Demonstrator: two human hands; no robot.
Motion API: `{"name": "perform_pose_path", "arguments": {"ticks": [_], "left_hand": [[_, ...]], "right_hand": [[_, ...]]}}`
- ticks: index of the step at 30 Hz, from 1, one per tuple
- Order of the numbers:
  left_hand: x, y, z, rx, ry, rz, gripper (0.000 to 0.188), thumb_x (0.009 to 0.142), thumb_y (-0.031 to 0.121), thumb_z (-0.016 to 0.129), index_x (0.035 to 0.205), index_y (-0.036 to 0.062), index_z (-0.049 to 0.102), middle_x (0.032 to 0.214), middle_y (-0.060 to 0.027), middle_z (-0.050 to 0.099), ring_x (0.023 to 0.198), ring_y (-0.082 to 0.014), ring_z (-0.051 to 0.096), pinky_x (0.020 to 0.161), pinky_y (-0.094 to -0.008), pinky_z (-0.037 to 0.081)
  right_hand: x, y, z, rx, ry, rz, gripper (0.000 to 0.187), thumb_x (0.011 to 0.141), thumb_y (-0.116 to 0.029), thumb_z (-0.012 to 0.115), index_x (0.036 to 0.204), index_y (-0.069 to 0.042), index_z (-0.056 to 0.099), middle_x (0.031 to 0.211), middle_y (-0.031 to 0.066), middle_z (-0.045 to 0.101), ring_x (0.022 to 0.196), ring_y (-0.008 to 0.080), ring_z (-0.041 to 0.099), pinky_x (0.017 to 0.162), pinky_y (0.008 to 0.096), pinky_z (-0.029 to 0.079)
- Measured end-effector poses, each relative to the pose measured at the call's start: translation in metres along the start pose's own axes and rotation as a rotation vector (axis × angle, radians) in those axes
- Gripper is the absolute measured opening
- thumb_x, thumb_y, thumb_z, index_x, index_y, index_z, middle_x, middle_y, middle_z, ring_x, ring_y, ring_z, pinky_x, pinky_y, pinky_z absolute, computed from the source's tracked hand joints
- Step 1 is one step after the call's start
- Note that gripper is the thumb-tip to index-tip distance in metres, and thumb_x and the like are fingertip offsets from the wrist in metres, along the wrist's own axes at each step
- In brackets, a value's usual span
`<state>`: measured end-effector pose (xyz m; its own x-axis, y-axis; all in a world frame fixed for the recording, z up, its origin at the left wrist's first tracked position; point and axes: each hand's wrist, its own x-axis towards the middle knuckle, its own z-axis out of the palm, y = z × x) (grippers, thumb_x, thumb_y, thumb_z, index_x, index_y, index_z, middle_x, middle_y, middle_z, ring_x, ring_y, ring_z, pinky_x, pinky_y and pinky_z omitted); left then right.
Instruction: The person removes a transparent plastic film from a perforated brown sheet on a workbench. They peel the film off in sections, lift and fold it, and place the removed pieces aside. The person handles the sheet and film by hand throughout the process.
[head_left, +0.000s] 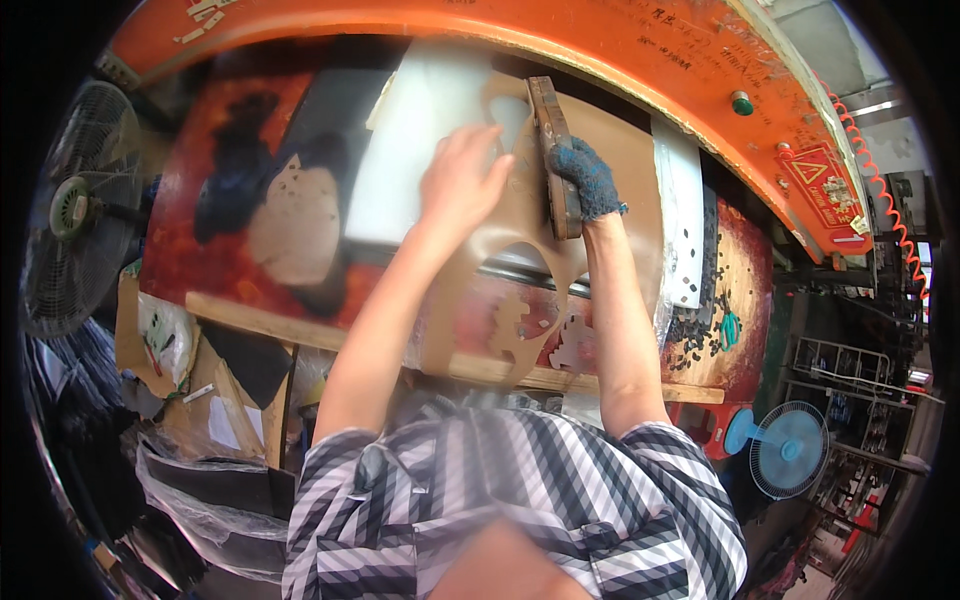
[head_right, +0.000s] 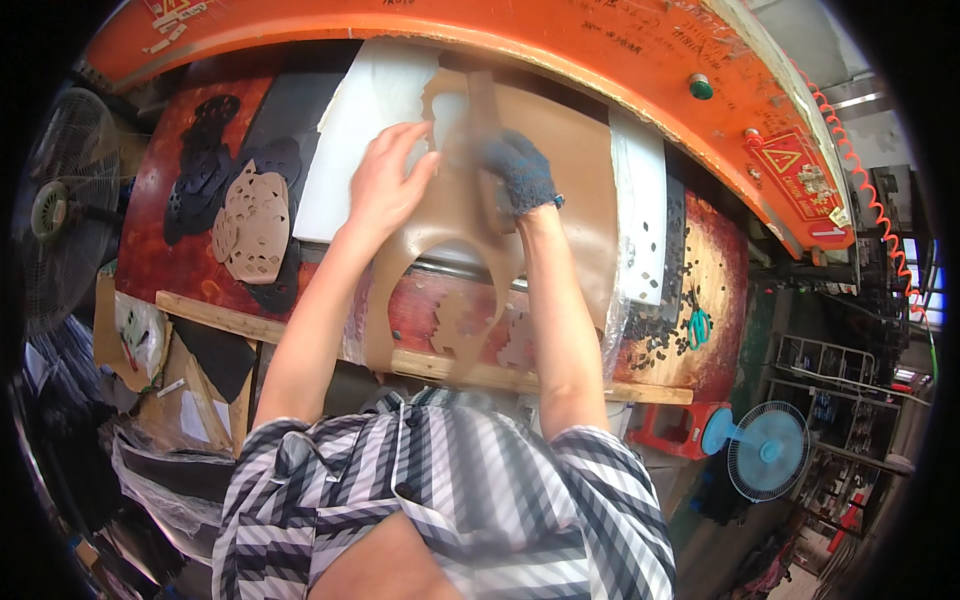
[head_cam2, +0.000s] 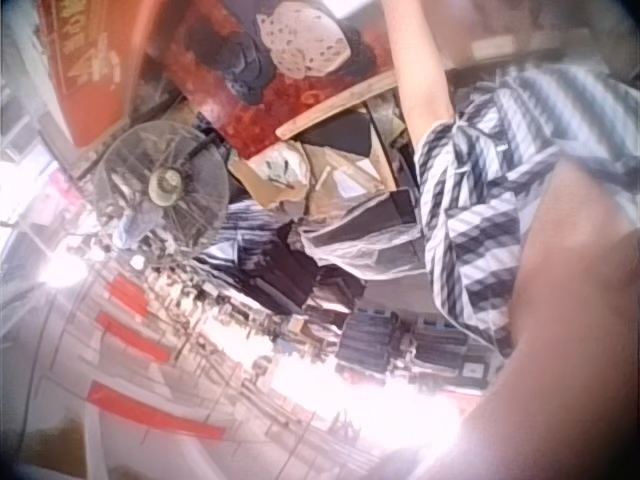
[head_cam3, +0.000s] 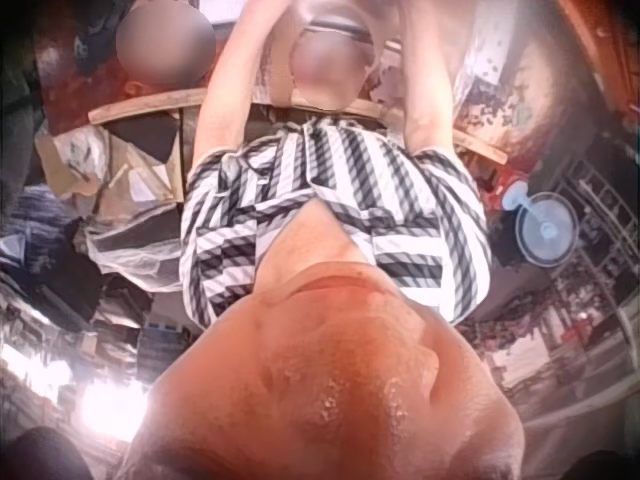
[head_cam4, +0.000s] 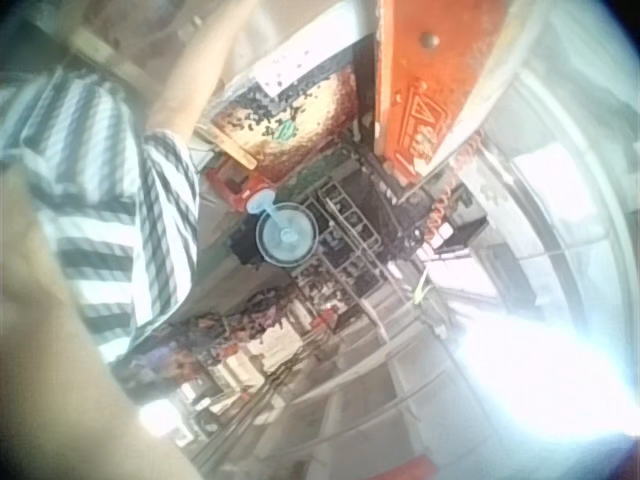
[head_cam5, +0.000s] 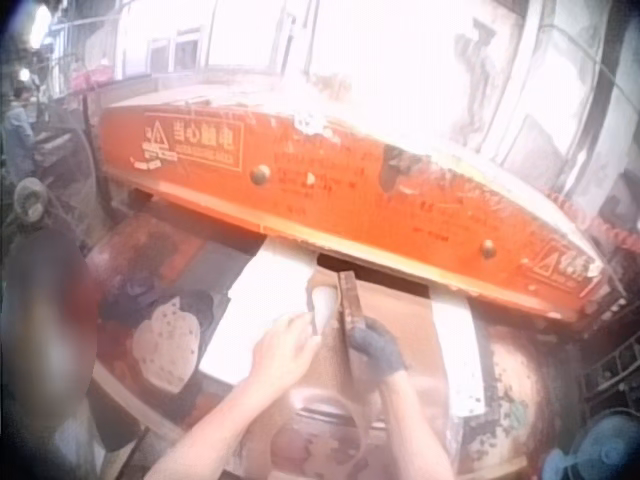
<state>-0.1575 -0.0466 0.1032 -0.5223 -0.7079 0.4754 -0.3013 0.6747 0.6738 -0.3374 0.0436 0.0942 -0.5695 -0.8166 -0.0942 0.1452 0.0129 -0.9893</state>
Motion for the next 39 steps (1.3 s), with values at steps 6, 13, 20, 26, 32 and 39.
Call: {"name": "perform_pose_path", "arguments": {"ticks": [6,13,20,26,32,39], "left_hand": [[0.005,-0.018,0.022,-0.028,-0.271,-0.221,0.027,0.088,0.029,0.061,0.101,0.0065,0.066,0.124,-0.0115,0.052,0.108,-0.0297,0.056,0.087,-0.0402,0.047],[-0.023,-0.058,0.025,0.159,-0.160,-0.092,0.021,0.085,0.025,0.064,0.085,0.0045,0.068,0.121,-0.0115,0.054,0.109,-0.0297,0.052,0.087,-0.0390,0.046],[-0.020,-0.059,0.033,0.212,-0.069,-0.117,0.021,0.084,0.026,0.064,0.086,0.0047,0.068,0.116,-0.0058,0.058,0.105,-0.0268,0.055,0.084,-0.0382,0.047],[-0.013,-0.062,0.037,0.191,-0.013,-0.153,0.019,0.081,0.026,0.066,0.083,0.0081,0.070,0.113,-0.0018,0.059,0.099,-0.0253,0.056,0.079,-0.0397,0.049],[-0.012,-0.069,0.036,0.237,-0.030,-0.086,0.021,0.082,0.027,0.066,0.085,0.0067,0.070,0.112,-0.0039,0.060,0.100,-0.0247,0.058,0.081,-0.0372,0.049],[-0.013,-0.073,0.036,0.219,-0.005,-0.027,0.020,0.081,0.025,0.067,0.083,0.0054,0.069,0.110,-0.0052,0.061,0.099,-0.0256,0.058,0.079,-0.0378,0.050]], "right_hand": [[0.012,0.007,-0.023,0.116,-0.025,0.028,0.037,0.080,-0.019,0.067,0.113,-0.002,0.062,0.102,0.0082,0.065,0.087,0.0191,0.063,0.079,0.0319,0.051],[0.014,0.003,-0.044,0.610,-0.219,0.118,0.063,0.080,-0.032,0.064,0.131,0.001,0.048,0.118,0.0210,0.061,0.101,0.0312,0.064,0.088,0.0419,0.055],[-0.006,0.000,-0.065,0.561,0.000,0.012,0.051,0.082,-0.029,0.064,0.123,-0.001,0.055,0.108,0.0134,0.065,0.095,0.0261,0.065,0.083,0.0373,0.055],[-0.020,-0.015,-0.056,-0.145,0.184,-0.035,0.029,0.079,-0.019,0.067,0.101,0.000,0.068,0.088,0.0034,0.065,0.079,0.0121,0.059,0.079,0.0267,0.049],[-0.037,-0.017,0.014,-1.477,0.254,0.006,0.064,0.058,-0.050,0.079,0.113,-0.018,0.069,0.142,0.0199,0.043,0.126,0.0355,0.047,0.104,0.0425,0.040],[-0.037,-0.016,-0.010,-1.433,0.201,-0.071,0.065,0.057,-0.052,0.080,0.112,-0.019,0.070,0.145,0.0164,0.041,0.129,0.0367,0.043,0.105,0.0435,0.038]]}}
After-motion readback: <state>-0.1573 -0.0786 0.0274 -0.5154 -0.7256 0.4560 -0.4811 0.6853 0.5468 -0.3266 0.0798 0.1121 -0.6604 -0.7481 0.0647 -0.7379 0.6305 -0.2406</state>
